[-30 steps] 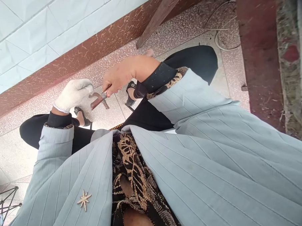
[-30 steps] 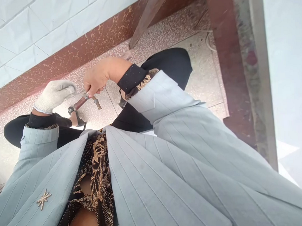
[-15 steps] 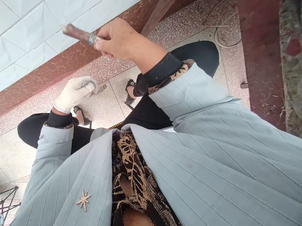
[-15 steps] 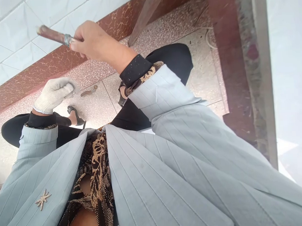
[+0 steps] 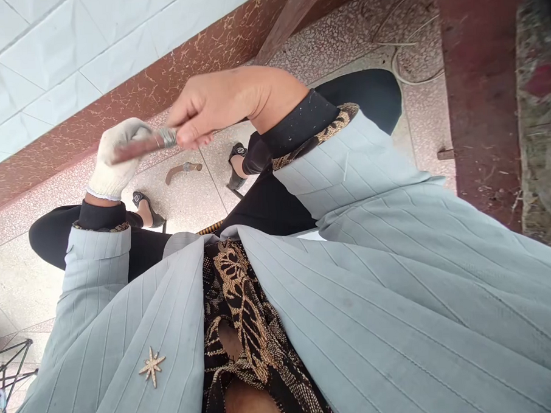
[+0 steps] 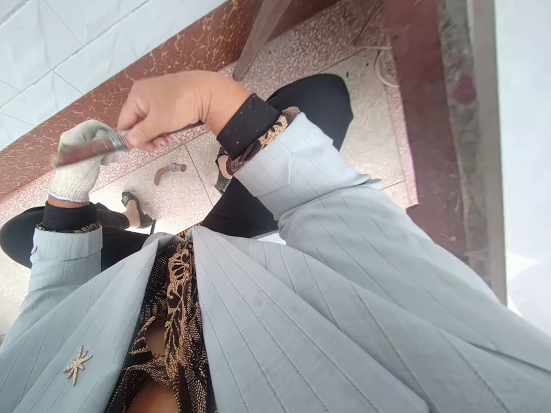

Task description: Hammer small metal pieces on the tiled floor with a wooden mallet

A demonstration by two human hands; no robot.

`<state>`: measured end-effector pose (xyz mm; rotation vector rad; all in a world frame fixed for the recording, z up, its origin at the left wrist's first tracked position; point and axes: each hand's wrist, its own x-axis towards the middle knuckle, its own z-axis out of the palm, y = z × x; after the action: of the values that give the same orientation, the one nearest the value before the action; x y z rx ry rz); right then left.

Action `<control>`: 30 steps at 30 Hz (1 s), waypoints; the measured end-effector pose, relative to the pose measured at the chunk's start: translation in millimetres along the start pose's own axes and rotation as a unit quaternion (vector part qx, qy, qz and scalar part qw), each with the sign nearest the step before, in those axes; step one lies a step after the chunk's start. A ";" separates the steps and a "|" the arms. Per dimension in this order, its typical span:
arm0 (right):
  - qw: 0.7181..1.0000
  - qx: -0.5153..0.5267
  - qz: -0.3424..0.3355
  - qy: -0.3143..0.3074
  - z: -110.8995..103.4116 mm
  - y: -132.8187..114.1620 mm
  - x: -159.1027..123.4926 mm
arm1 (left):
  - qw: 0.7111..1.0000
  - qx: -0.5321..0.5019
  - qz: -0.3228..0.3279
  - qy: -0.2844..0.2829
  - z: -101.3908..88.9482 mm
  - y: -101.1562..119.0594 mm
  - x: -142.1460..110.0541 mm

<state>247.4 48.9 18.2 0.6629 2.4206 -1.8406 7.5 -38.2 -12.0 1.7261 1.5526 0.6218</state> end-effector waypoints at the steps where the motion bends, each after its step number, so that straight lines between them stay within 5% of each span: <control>1: 0.995 0.041 -0.050 0.082 0.2 0.4 -0.4 | 1.000 -0.013 -0.002 -0.005 3.9 -1.2 1.2; 4: 0.947 0.149 -0.098 0.265 3.2 6.9 6.9 | 0.997 -0.051 -0.011 -0.054 16.4 -4.9 3.8; 6: 0.932 0.170 -0.079 0.310 4.9 13.1 14.6 | 0.996 -0.044 -0.004 -0.081 23.0 -5.5 4.3; 11: 0.936 -0.083 0.052 0.340 2.0 21.2 22.7 | 0.989 -0.004 0.005 -0.147 27.9 2.2 2.6; 14: 0.918 -0.253 0.136 0.274 2.2 20.1 23.9 | 0.989 0.011 0.021 -0.143 25.6 5.1 1.3; 17: 0.915 -0.314 0.183 0.177 5.9 17.1 25.3 | 0.994 0.016 0.035 -0.102 21.3 0.7 1.4; 21: 0.941 -0.288 0.162 -0.072 5.2 11.4 18.7 | 0.996 0.040 0.030 -0.077 14.7 -9.0 3.9; 23: 0.960 -0.214 0.110 -0.143 1.4 7.9 11.4 | 0.997 0.031 0.022 -0.073 13.4 -11.4 6.0; 26: 0.996 -0.087 -0.008 0.002 -2.8 4.3 2.3 | 0.998 -0.048 0.002 -0.040 17.0 -12.2 9.5; 30: 0.960 0.072 -0.028 0.269 -0.1 6.5 5.9 | 0.994 -0.098 0.003 -0.053 27.9 -13.2 12.5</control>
<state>244.3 52.2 10.7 1.2681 2.6396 -2.0946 22.2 -31.1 -41.0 1.5917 1.3666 0.6525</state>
